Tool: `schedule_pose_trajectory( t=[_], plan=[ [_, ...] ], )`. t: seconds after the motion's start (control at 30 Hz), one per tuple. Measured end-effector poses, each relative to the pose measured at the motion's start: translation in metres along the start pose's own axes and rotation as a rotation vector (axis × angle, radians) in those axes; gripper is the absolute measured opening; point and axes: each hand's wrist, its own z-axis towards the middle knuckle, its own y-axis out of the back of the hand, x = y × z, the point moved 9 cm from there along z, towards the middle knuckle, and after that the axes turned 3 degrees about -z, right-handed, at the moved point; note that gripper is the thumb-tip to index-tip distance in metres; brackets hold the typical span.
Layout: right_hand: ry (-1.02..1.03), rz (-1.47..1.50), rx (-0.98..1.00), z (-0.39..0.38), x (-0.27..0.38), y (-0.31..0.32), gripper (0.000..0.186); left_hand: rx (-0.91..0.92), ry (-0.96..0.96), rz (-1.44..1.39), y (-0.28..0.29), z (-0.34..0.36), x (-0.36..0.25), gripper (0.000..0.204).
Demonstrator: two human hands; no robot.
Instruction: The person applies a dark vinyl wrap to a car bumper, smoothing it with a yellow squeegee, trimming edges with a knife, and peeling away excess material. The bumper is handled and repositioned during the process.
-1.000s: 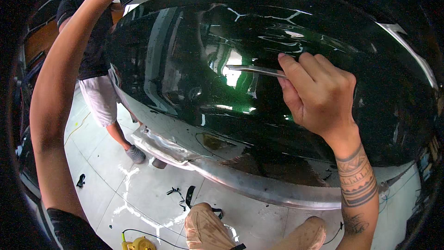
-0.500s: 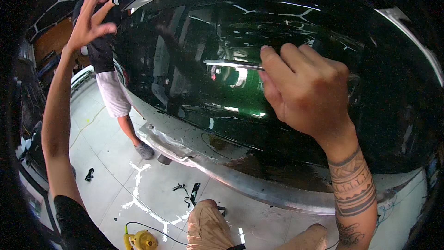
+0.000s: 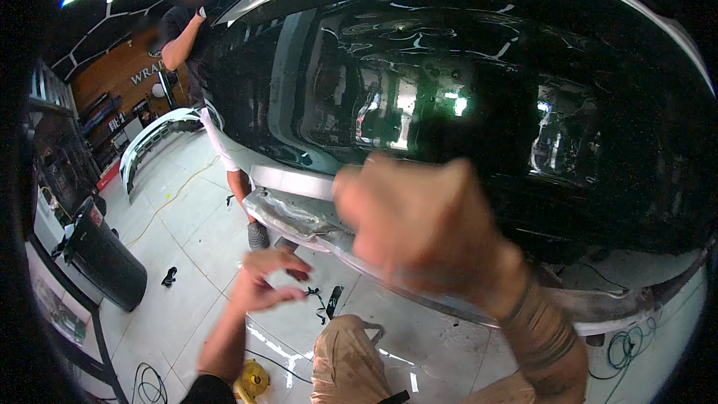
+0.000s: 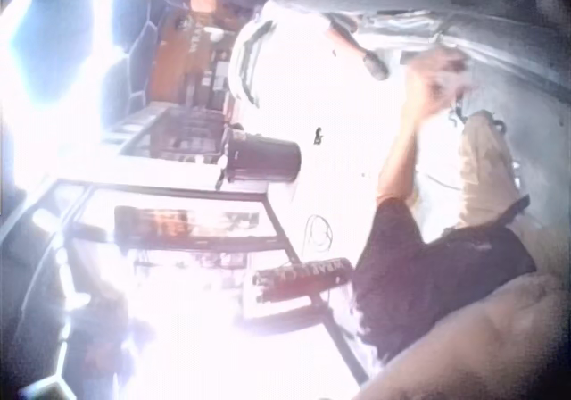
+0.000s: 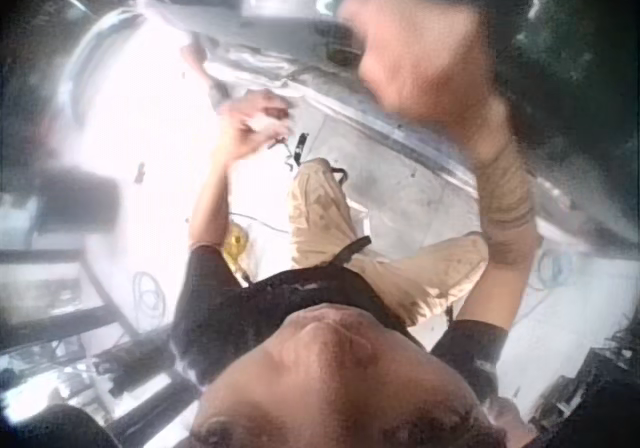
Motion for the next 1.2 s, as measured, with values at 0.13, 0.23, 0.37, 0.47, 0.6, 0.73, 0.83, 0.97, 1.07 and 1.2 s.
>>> schedule_pose_trajectory(
  t=[0.13,0.23,0.37,0.47,0.6,0.73,0.83,0.97,1.07,1.2],
  plan=[
    [-0.296,0.338,0.212,-0.054,0.051,-0.043,0.030,-0.453,-0.137,-0.810,-0.067,-0.010,-0.016,0.034],
    [-0.511,0.509,0.221,-0.096,0.055,-0.052,0.025,-0.478,-0.082,-0.798,-0.098,-0.018,-0.014,0.026],
    [-0.985,1.326,0.093,-0.154,0.052,-0.059,0.026,-0.320,0.129,-1.535,-0.147,-0.030,0.016,0.029],
    [-1.041,1.882,-0.100,-0.190,0.073,-0.069,0.030,-0.142,0.303,-1.739,-0.190,-0.047,0.000,0.031],
    [-0.973,2.140,-0.260,-0.219,0.085,-0.031,0.037,0.533,0.217,-1.247,-0.225,-0.067,-0.045,0.023],
    [-0.897,2.339,-0.656,-0.231,0.093,0.035,0.027,0.888,-0.565,-1.357,-0.220,-0.044,-0.143,0.024],
    [-0.360,2.306,-0.411,-0.188,0.118,0.071,0.025,0.851,-0.282,-1.307,-0.245,-0.032,-0.109,0.024],
    [-0.479,1.873,0.219,-0.188,0.157,0.060,0.028,0.810,-0.339,-1.035,-0.223,-0.011,-0.121,0.025],
    [-0.965,1.561,0.431,-0.221,0.171,0.018,0.026,0.434,-0.407,-0.317,-0.156,0.067,-0.159,0.010],
    [-0.719,1.609,0.519,-0.235,0.180,0.018,0.043,-0.327,-0.945,0.471,-0.062,0.156,-0.240,0.022]
  ],
)
